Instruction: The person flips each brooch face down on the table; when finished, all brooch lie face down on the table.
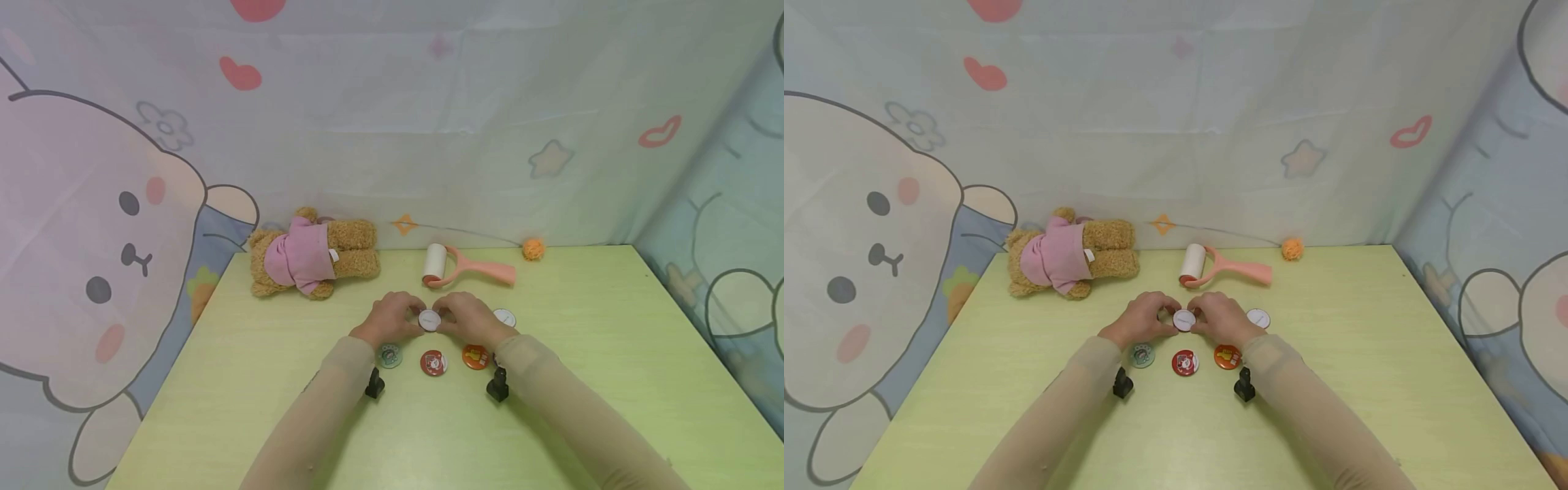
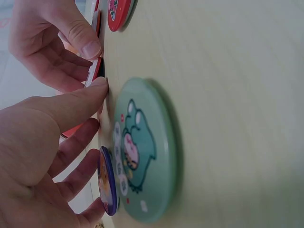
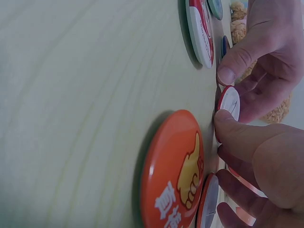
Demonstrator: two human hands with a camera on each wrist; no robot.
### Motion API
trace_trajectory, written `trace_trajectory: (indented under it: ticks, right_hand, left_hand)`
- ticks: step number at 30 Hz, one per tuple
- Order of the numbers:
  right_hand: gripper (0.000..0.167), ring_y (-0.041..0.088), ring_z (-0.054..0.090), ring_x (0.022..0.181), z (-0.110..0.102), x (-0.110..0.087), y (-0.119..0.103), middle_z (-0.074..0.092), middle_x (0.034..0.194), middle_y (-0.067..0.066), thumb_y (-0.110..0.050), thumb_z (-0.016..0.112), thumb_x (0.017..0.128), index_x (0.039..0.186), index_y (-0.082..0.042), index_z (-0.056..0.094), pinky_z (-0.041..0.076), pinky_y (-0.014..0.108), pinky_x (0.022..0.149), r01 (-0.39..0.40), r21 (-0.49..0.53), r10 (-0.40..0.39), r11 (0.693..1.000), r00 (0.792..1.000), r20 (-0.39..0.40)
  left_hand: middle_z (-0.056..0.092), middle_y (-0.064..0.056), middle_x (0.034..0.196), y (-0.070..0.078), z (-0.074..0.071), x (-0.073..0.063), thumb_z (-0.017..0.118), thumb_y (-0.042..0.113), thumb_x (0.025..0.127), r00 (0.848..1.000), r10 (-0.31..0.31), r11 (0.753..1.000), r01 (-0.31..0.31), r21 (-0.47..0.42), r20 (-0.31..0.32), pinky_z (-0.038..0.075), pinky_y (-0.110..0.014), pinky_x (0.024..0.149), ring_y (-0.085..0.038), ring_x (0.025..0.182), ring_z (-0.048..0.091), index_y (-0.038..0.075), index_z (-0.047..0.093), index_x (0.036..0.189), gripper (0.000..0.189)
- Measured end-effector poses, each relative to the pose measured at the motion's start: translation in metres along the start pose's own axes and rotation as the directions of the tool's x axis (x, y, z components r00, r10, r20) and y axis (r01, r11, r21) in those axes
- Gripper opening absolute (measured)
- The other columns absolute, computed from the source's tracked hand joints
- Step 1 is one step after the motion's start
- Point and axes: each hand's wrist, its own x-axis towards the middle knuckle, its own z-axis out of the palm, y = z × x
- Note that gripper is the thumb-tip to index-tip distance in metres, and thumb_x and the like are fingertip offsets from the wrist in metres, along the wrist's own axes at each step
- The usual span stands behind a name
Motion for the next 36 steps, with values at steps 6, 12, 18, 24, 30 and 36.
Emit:
trace_trajectory:
  ticks: [6, 12, 18, 24, 30, 36]
  right_hand:
    - [0.023, 0.025, 0.069, 0.102, 0.0012, -0.0009, -0.0012, 0.077, 0.104, 0.003, -0.02, 0.084, 0.09, 0.109, -0.008, 0.079, 0.054, 0.047, 0.096, -0.001, -0.006, 0.001, 1.0, 1.0, 0.009]
    - [0.027, 0.027, 0.069, 0.101, -0.0003, -0.003, -0.0023, 0.077, 0.107, 0.007, -0.02, 0.084, 0.09, 0.112, -0.005, 0.078, 0.054, 0.048, 0.094, 0.007, -0.023, -0.007, 1.0, 1.0, 0.002]
    - [0.029, 0.028, 0.069, 0.102, -0.0008, -0.0035, -0.0028, 0.077, 0.109, 0.009, -0.018, 0.084, 0.09, 0.114, -0.004, 0.077, 0.054, 0.049, 0.095, 0.001, -0.026, -0.001, 1.0, 1.0, 0.002]
    - [0.03, 0.028, 0.069, 0.103, -0.0001, -0.0023, -0.0034, 0.076, 0.11, 0.009, -0.018, 0.084, 0.09, 0.115, -0.004, 0.077, 0.054, 0.049, 0.096, 0.007, -0.027, -0.007, 1.0, 1.0, 0.003]
    - [0.034, 0.029, 0.068, 0.105, -0.0023, -0.0024, -0.0052, 0.075, 0.112, 0.011, -0.02, 0.083, 0.091, 0.119, -0.003, 0.075, 0.054, 0.049, 0.096, -0.005, -0.02, 0.005, 1.0, 1.0, 0.009]
    - [0.036, 0.026, 0.067, 0.104, -0.0041, -0.0015, -0.0091, 0.073, 0.112, 0.01, -0.022, 0.079, 0.094, 0.123, -0.003, 0.071, 0.053, 0.049, 0.098, -0.008, 0.01, 0.008, 1.0, 1.0, 0.012]
  left_hand:
    - [0.076, 0.001, 0.115, -0.0004, 0.0001, -0.0017, 0.088, 0.025, 0.086, 1.0, -0.006, 1.0, 0.006, -0.006, 0.003, 0.043, -0.059, 0.101, -0.028, 0.117, 0.062, 0.017, 0.078, 0.119, 0.035]
    - [0.076, -0.001, 0.117, -0.0004, -0.0007, -0.0039, 0.089, 0.024, 0.085, 1.0, -0.016, 0.999, 0.016, -0.032, 0.002, 0.041, -0.059, 0.106, -0.029, 0.119, 0.061, 0.012, 0.077, 0.121, 0.039]
    - [0.076, -0.002, 0.118, 0.0001, -0.0008, -0.0032, 0.087, 0.025, 0.088, 1.0, -0.016, 0.999, 0.016, -0.029, 0.001, 0.04, -0.059, 0.105, -0.03, 0.119, 0.061, 0.012, 0.077, 0.122, 0.038]
    - [0.076, -0.002, 0.119, -0.001, -0.0002, -0.003, 0.086, 0.025, 0.09, 1.0, -0.015, 1.0, 0.015, -0.024, 0.0, 0.04, -0.059, 0.104, -0.031, 0.119, 0.061, 0.012, 0.077, 0.121, 0.035]
    - [0.075, -0.004, 0.116, -0.0036, -0.0019, -0.0043, 0.085, 0.023, 0.09, 1.0, 0.017, 0.999, -0.018, -0.031, -0.026, 0.045, -0.054, 0.103, -0.027, 0.114, 0.065, 0.012, 0.075, 0.124, 0.037]
    - [0.073, -0.006, 0.118, -0.0072, -0.0037, -0.0072, 0.084, 0.023, 0.09, 0.999, 0.006, 0.995, -0.01, -0.103, -0.04, 0.05, -0.045, 0.1, -0.024, 0.108, 0.066, 0.012, 0.072, 0.128, 0.041]
